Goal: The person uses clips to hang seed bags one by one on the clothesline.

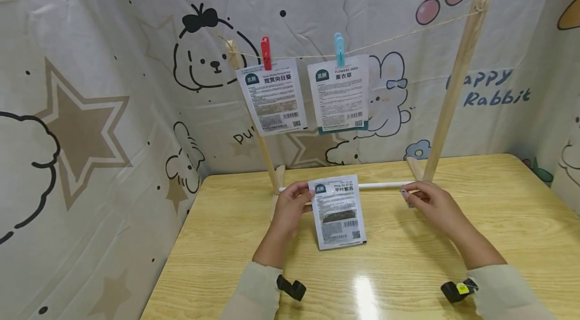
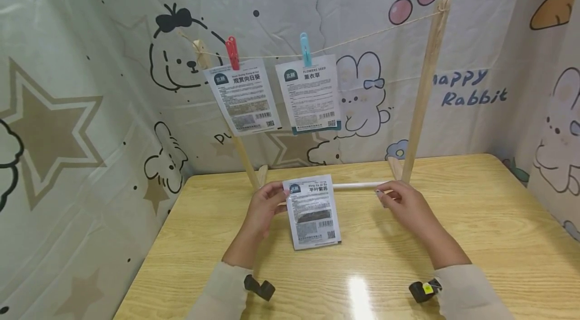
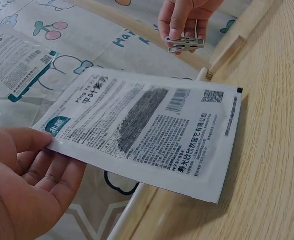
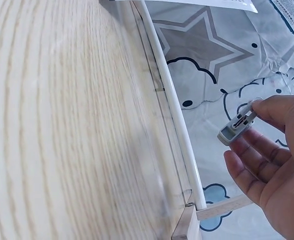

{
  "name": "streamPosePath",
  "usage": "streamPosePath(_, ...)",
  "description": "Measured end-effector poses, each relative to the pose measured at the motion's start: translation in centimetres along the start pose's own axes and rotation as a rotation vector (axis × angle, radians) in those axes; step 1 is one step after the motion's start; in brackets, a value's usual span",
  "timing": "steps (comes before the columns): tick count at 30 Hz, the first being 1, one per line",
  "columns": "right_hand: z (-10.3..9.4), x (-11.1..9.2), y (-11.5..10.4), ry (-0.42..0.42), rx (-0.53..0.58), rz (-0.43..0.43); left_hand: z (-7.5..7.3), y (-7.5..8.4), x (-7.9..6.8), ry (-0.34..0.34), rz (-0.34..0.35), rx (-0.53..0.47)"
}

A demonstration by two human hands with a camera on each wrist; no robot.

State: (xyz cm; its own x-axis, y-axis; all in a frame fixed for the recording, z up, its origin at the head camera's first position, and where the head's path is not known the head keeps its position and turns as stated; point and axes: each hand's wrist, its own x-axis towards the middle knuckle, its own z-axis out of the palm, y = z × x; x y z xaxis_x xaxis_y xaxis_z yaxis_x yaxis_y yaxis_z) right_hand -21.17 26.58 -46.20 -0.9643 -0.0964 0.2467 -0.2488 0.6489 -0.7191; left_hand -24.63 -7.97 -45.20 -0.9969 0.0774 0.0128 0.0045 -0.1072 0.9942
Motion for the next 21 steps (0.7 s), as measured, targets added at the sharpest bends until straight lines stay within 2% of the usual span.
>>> streamPosePath(11, -0.8, -0.1, -0.3, 0.028, 0.007, -0.031, 0.4, 0.8, 0.0, 0.011, 0.017, -0.013)
streamPosePath(21, -1.1, -0.1, -0.5, 0.041, -0.004, -0.047, 0.8, 1.6, -0.2, -0.024, 0.025, -0.021)
